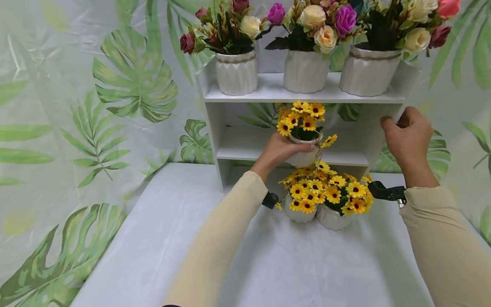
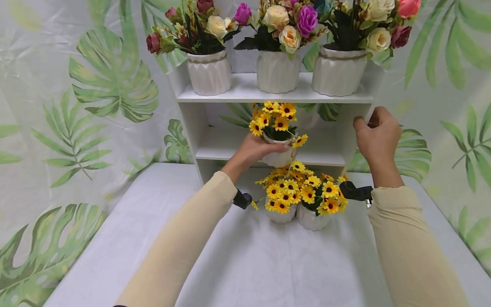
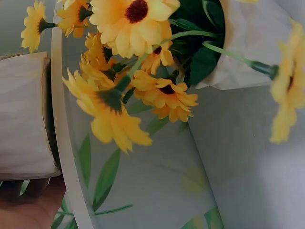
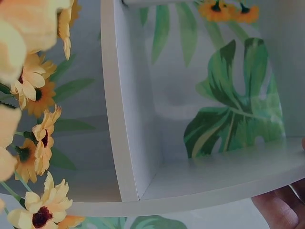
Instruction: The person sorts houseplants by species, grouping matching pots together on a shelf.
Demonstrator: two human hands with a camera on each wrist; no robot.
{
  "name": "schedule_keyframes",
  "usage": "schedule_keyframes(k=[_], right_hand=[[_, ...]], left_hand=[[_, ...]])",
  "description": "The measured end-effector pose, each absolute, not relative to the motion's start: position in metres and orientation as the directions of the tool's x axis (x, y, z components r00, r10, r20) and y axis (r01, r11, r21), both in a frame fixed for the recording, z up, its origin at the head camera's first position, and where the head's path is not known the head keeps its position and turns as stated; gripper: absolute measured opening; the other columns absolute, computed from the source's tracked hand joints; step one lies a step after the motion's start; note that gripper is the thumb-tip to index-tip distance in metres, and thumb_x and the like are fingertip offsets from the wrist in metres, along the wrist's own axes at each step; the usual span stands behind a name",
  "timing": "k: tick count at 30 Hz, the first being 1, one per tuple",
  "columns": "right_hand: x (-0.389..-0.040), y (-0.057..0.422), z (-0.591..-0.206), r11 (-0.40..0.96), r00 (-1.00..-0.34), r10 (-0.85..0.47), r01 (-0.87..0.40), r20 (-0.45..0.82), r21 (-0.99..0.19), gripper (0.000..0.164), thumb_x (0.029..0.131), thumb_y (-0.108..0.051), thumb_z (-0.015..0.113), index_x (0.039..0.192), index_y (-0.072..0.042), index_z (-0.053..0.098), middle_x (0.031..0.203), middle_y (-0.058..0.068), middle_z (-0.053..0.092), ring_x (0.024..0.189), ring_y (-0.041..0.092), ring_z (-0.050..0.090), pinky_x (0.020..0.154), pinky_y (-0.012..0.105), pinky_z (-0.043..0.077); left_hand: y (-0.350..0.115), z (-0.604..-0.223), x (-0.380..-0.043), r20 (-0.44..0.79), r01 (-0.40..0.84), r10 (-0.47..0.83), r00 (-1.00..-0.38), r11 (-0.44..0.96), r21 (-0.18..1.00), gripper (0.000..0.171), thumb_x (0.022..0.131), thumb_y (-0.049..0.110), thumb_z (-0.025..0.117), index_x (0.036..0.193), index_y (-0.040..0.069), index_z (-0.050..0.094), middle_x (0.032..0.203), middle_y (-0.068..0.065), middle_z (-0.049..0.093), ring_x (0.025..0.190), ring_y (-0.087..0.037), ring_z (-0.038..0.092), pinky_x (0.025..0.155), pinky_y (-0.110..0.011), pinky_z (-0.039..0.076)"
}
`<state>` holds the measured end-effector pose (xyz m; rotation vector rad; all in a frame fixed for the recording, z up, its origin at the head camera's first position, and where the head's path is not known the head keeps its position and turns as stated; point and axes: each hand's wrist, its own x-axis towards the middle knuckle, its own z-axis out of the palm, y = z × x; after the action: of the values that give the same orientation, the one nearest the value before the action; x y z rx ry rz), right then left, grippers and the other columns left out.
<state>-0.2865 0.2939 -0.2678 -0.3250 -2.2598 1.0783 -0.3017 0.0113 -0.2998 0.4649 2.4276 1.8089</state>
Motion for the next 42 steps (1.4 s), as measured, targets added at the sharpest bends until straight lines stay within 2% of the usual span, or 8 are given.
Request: schedule_keyframes(k=[5,9,14,19,24,29,35,42], right_hand=[[-0.288,0.292,-0.268,0.644,-0.791,0.454,-0.027,0.41,-0.764,0.044,0.093,-0.037,0.055,0.13,-0.014,0.063,0.129,0.004,0.067,0.093,-0.009,0.056,0.077,0.013,0.044],[-0.288,0.291,-0.267,0.649,-0.79,0.453,-0.025,0.412,-0.761,0.045,0.093,-0.037,0.055,0.131,-0.013,0.063,0.13,0.007,0.067,0.093,-0.008,0.056,0.076,0.012,0.043],[-0.287,0.291,-0.268,0.645,-0.792,0.452,-0.028,0.411,-0.764,0.045,0.093,-0.037,0.055,0.131,-0.013,0.063,0.127,0.002,0.068,0.091,-0.009,0.055,0.076,0.012,0.044],[-0.287,0.292,-0.269,0.641,-0.795,0.454,-0.022,0.402,-0.767,0.046,0.093,-0.038,0.055,0.131,-0.013,0.063,0.12,-0.003,0.067,0.09,-0.01,0.054,0.075,0.011,0.042],[-0.287,0.291,-0.269,0.646,-0.796,0.453,-0.017,0.401,-0.763,0.047,0.094,-0.038,0.054,0.133,-0.015,0.062,0.132,0.006,0.066,0.1,-0.001,0.06,0.087,0.02,0.051],[-0.286,0.29,-0.269,0.642,-0.796,0.456,-0.014,0.397,-0.766,0.046,0.094,-0.038,0.054,0.133,-0.015,0.062,0.133,0.006,0.066,0.102,0.002,0.062,0.097,0.03,0.054],[-0.288,0.291,-0.268,0.647,-0.799,0.448,-0.02,0.401,-0.762,0.045,0.093,-0.039,0.055,0.13,-0.015,0.063,0.125,0.001,0.068,0.091,-0.007,0.056,0.087,0.022,0.052],[-0.286,0.293,-0.268,0.635,-0.789,0.461,-0.027,0.406,-0.772,0.043,0.093,-0.038,0.056,0.129,-0.017,0.064,0.122,-0.003,0.069,0.087,-0.011,0.054,0.081,0.015,0.048]], left_hand=[[0.017,-0.298,-0.305,0.109,0.18,0.274,-0.956,0.252,0.951,0.063,0.075,0.04,0.086,0.131,0.035,0.057,0.136,0.009,0.06,0.125,-0.015,0.057,0.103,-0.04,0.05],[0.022,-0.298,-0.308,0.13,0.194,0.267,-0.955,0.231,0.954,0.066,0.076,0.037,0.086,0.134,0.034,0.055,0.137,0.009,0.06,0.126,-0.014,0.057,0.103,-0.039,0.05],[0.034,-0.301,-0.311,0.116,0.173,0.252,-0.961,0.217,0.961,0.061,0.076,0.035,0.086,0.13,0.033,0.058,0.134,0.01,0.062,0.125,-0.013,0.058,0.103,-0.037,0.05],[0.05,-0.299,-0.309,0.085,0.144,0.241,-0.967,0.238,0.96,0.067,0.077,0.038,0.085,0.135,0.032,0.054,0.137,0.008,0.06,0.127,-0.015,0.057,0.104,-0.037,0.049],[0.062,-0.292,-0.307,0.048,0.117,0.241,-0.969,0.281,0.953,0.071,0.077,0.04,0.084,0.139,0.032,0.051,0.139,0.007,0.058,0.128,-0.017,0.056,0.105,-0.037,0.049],[0.07,-0.284,-0.303,0.024,0.114,0.249,-0.968,0.357,0.927,0.075,0.077,0.041,0.084,0.143,0.029,0.049,0.141,0.006,0.057,0.129,-0.017,0.055,0.104,-0.035,0.049],[0.078,-0.278,-0.301,0.014,0.095,0.191,-0.981,0.422,0.902,0.08,0.076,0.043,0.084,0.145,0.027,0.048,0.144,0.004,0.055,0.13,-0.018,0.053,0.104,-0.033,0.048],[0.096,-0.282,-0.3,0.036,0.079,0.11,-0.993,0.417,0.905,0.074,0.075,0.042,0.086,0.138,0.021,0.053,0.133,0.004,0.063,0.119,-0.014,0.06,0.094,-0.025,0.052]])
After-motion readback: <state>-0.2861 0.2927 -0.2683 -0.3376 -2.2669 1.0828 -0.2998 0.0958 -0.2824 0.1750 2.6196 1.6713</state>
